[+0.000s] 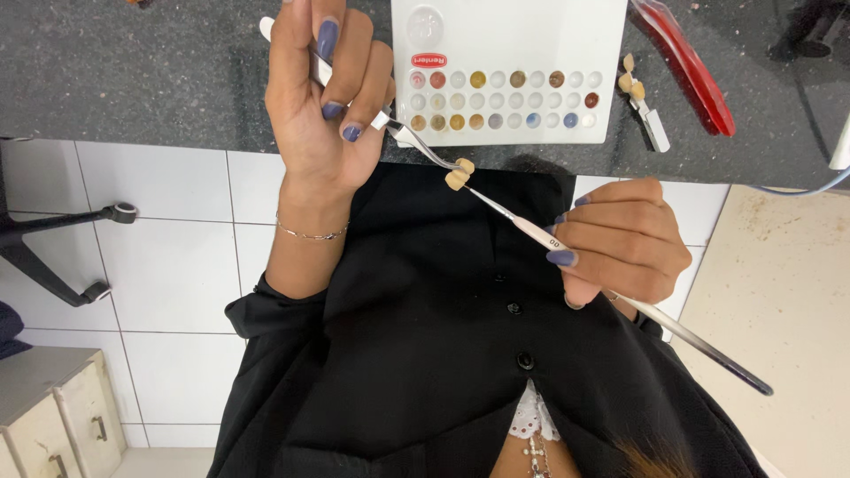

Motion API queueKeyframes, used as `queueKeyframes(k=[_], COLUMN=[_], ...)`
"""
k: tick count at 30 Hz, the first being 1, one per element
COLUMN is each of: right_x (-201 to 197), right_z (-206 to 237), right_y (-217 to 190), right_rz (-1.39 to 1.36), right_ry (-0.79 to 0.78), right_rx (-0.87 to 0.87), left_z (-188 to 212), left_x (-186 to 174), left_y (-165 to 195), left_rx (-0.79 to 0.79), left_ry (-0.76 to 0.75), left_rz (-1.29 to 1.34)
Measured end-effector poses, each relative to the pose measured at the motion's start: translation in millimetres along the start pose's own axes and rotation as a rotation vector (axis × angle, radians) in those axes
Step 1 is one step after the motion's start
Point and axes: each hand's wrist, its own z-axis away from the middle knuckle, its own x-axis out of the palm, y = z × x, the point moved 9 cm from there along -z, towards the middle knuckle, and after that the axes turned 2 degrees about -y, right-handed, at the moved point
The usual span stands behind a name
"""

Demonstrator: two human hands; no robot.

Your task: The person holds a denture tooth with tweezers in one hand and uses a fine brush in the other to apply ceramic material to the tooth, dipping the brush into a shade guide palette between applications and working on the tooth surface throughout the episode.

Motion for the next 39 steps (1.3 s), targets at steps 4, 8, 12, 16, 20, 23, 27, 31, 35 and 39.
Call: queueKeyframes(k=[4, 8, 12, 16, 20, 23, 27, 31, 35, 39], right_x=[-11.9, -51.0, -69.4, -61.4, -61.7, -62.4, -60.5, -58.5, -61.8, -63.9], right_z=[4.7, 27.0, 25.4, 21.8, 38.4, 46.1, 42.5, 43.0, 51.1, 57.0], right_y=[2.2, -19.2, -6.8, 20.6, 49.8, 63.8, 54.7, 59.1, 61.1, 60.5], right_rz=[0.087, 0.438, 0.379, 0.534, 0.533, 0.496, 0.440, 0.366, 0.366, 0.368], right_ry=[0.207, 0.734, 0.759, 0.528, 0.473, 0.406, 0.401, 0.393, 0.409, 0.419], right_rx=[0.040, -0.104, 0.015, 0.159, 0.317, 0.443, 0.330, 0.332, 0.369, 0.370], left_z=[-0.8, -3.0, -3.7, -5.2, -5.3, -4.8, -6.0, -8.7, -8.9, -9.0], left_x=[0.6, 2.4, 4.9, 5.3, 6.1, 6.2, 5.3, 8.1, 16.6, 14.2], left_y=[-1.1, 1.1, 1.8, 1.7, 1.5, 1.8, 0.8, 0.7, 2.3, 2.2], left_rx=[0.001, 0.010, 0.011, 0.010, 0.008, 0.011, 0.006, 0.011, 0.040, 0.047], left_ry=[0.004, -0.008, -0.008, 0.012, 0.014, 0.008, 0.013, 0.012, -0.035, 0.006], left_rz=[0.010, -0.001, 0.000, 0.000, -0.006, -0.014, -0.001, -0.035, -0.074, -0.087])
